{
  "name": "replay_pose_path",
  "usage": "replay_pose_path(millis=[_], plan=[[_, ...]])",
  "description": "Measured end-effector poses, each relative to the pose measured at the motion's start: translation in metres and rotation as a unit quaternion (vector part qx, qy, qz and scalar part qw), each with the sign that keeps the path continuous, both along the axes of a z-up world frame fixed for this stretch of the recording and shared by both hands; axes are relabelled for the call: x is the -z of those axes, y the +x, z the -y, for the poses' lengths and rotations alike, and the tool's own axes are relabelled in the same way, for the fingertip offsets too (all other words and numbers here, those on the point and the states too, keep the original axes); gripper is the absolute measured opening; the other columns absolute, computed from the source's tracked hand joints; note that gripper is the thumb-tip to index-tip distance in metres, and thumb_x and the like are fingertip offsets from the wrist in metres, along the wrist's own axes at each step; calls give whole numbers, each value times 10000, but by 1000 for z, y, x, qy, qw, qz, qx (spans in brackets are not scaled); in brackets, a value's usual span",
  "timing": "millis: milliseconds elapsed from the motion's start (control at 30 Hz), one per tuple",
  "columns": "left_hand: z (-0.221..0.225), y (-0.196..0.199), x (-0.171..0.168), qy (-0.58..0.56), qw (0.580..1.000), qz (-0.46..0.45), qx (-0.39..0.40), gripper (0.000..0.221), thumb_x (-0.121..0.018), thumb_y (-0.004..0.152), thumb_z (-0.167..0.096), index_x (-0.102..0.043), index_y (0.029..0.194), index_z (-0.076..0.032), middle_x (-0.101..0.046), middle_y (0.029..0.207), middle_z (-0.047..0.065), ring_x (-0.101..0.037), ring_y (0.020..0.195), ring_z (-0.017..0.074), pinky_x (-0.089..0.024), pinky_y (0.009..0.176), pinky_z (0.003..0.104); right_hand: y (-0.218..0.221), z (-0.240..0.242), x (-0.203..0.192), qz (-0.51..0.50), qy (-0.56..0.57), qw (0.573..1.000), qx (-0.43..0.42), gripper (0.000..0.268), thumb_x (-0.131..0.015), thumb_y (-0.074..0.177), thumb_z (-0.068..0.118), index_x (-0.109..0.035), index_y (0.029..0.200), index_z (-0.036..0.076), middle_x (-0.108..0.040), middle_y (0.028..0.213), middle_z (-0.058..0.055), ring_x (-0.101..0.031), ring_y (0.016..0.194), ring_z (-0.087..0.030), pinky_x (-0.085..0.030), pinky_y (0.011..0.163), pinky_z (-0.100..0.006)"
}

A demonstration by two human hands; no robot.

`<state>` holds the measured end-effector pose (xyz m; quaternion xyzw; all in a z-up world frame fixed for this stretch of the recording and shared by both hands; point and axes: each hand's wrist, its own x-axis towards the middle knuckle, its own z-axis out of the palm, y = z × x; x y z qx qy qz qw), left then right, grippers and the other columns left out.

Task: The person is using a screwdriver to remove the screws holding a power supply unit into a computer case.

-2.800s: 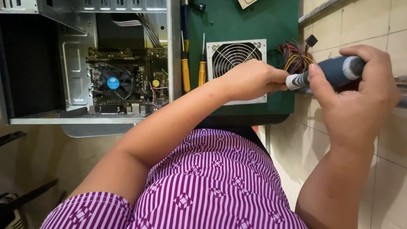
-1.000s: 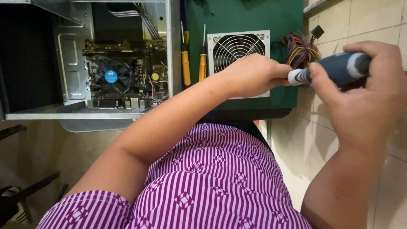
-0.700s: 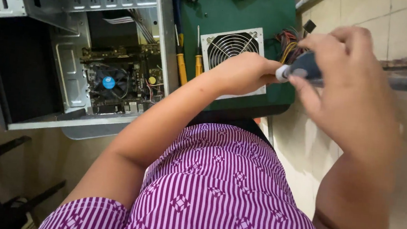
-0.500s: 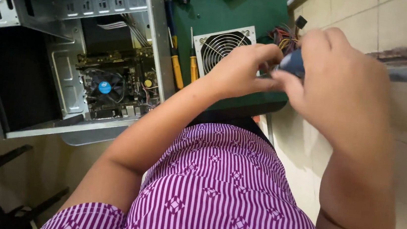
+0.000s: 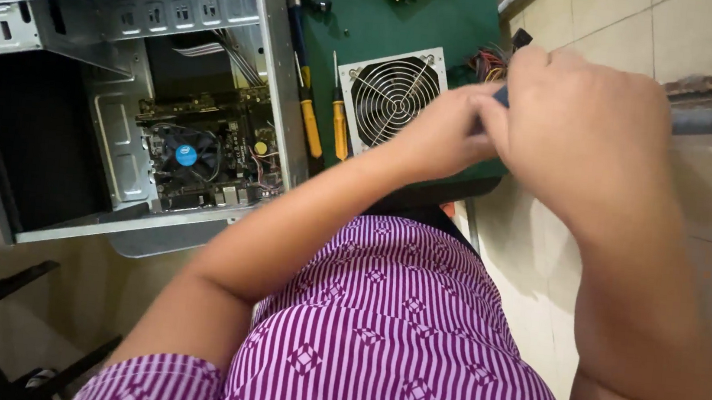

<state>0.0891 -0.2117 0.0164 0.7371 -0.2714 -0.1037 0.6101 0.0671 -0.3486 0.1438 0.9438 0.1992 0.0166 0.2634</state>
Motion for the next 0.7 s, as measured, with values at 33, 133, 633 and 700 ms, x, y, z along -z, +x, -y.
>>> replay_pose_path(millis=[33, 133, 633, 700], plan=[[5, 8, 17, 0, 1000, 2, -1, 281, -684, 789, -127, -666, 1057, -47, -752, 1077, 116, -710, 928, 243, -542, 798, 365, 3, -4, -7, 2, 0, 1000, -1, 441, -523, 1102, 607, -558, 922, 207, -606, 742, 51, -638, 518, -249, -422, 438, -357], [11, 24, 48, 11, 999, 37, 34, 220, -682, 759, -97, -476, 831, -113, -573, 810, 42, -539, 746, 191, -439, 658, 352, 7, -16, -27, -84, 60, 994, 40, 478, -582, 1051, 618, -589, 1034, 140, -702, 865, -82, -723, 699, -372, -520, 498, -482], [39, 33, 67, 14, 1000, 5, -11, 343, -604, 777, -380, -331, 686, -195, -453, 635, -38, -435, 627, 164, -273, 694, 372, 20, -37, -43, -193, 83, 958, 197, 379, -601, 976, 444, -662, 1213, 154, -684, 1159, -200, -732, 982, -476, -584, 768, -579], [47, 44, 102, -106, 991, 25, 78, 452, -670, 855, -594, -692, 943, -151, -703, 902, -10, -651, 870, 112, -528, 789, 302, 19, -50, -66, -281, 157, 935, 149, 623, -677, 875, 220, -525, 1480, 215, -459, 1504, -160, -707, 1042, -450, -622, 777, -578]])
